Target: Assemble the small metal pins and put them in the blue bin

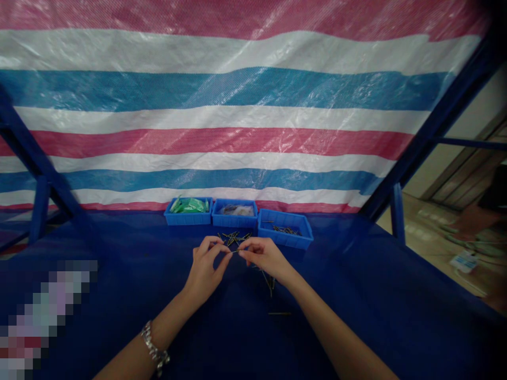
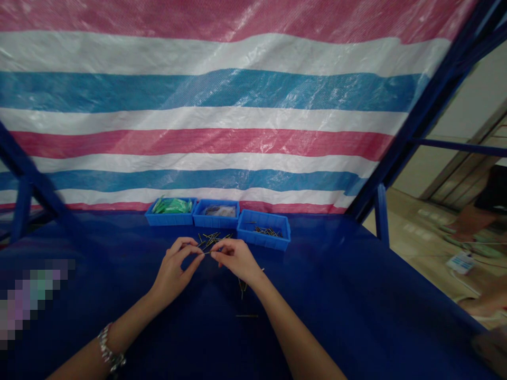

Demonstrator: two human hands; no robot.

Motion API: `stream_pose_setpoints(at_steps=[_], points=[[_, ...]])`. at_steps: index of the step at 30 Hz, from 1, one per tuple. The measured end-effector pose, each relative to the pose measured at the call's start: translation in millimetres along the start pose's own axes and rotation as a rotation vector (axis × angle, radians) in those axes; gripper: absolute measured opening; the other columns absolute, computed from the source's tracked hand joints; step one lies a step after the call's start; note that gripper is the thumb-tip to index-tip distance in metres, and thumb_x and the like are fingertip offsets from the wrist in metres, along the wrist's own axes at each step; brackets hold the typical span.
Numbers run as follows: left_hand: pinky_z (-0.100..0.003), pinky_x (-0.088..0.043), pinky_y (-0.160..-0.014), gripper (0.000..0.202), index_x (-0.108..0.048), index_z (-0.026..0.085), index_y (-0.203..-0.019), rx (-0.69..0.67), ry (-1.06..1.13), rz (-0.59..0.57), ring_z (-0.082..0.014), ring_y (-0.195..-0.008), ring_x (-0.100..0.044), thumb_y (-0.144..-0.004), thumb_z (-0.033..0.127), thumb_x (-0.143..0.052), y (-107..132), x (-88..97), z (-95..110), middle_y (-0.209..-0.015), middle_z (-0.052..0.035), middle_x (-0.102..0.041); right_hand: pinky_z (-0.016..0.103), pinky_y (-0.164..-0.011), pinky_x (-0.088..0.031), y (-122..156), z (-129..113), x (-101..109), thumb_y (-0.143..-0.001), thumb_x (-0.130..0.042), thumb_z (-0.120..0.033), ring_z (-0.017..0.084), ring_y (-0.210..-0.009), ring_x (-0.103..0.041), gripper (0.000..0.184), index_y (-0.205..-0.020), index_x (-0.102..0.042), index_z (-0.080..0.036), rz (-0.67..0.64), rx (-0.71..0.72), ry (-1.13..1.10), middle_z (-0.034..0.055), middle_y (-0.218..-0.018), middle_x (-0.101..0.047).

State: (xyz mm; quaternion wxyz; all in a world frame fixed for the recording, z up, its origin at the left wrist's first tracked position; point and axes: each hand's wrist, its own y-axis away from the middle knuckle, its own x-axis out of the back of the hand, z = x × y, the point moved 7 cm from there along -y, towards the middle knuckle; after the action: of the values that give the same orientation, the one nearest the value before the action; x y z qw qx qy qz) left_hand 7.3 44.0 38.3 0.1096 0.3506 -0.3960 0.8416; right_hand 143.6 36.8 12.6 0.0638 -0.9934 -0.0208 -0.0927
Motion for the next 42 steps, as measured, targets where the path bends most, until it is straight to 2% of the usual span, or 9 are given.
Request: stream_pose_setpoints(at_steps=[16, 32, 38, 42], points=[[-0.033, -0.038, -0.072, 0.007, -0.058, 0.018, -0.081, -0.044, -0.008, 0.06, -0.0138, -0.078, -0.051, -0.079, 0.019, -0.052, -0.6, 6.4, 4.2, -0.094, -0.0051, -0.047, 0.018, -0.041, -0.03, 0.4, 1.9, 0.8, -0.067, -0.061, -0.024, 0.008, -0.043, -0.048, 0.016, -0.077, -0.061, -0.013, -0.007, 0.001, 0.014, -0.0034, -0.048, -0.053], [-0.033, -0.037, -0.074, 0.01, -0.058, 0.018, -0.081, -0.004, -0.037, 0.059, -0.0149, -0.081, -0.053, -0.08, 0.024, -0.051, -0.5, 6.4, 1.4, -0.094, -0.0048, -0.049, 0.018, -0.04, -0.03, -1.5, 4.6, 1.2, -0.065, -0.063, -0.029, 0.008, -0.041, -0.046, 0.02, -0.076, -0.06, -0.014, 0.024, 0.023, -0.018, -0.0044, -0.047, -0.051], [-0.034, -0.037, -0.075, 0.01, -0.058, 0.018, -0.081, -0.013, -0.036, 0.035, -0.0145, -0.08, -0.052, -0.081, 0.024, -0.05, -0.7, 3.8, 2.6, -0.096, -0.0049, -0.049, 0.017, -0.038, -0.026, 0.1, 1.0, 0.7, -0.07, -0.058, -0.032, 0.006, -0.04, -0.043, 0.019, -0.076, -0.06, -0.014, 0.008, 0.017, 0.015, -0.0034, -0.048, -0.051], [-0.034, -0.037, -0.076, 0.01, -0.056, 0.019, -0.087, -0.004, -0.049, 0.009, -0.0163, -0.086, -0.051, -0.079, 0.024, -0.053, 0.1, 0.4, 0.9, -0.098, -0.0048, -0.047, 0.018, -0.038, -0.026, 1.0, -3.9, 3.5, -0.071, -0.057, -0.033, 0.006, -0.04, -0.041, 0.02, -0.076, -0.059, -0.014, 0.008, 0.018, 0.002, -0.0034, -0.048, -0.051]])
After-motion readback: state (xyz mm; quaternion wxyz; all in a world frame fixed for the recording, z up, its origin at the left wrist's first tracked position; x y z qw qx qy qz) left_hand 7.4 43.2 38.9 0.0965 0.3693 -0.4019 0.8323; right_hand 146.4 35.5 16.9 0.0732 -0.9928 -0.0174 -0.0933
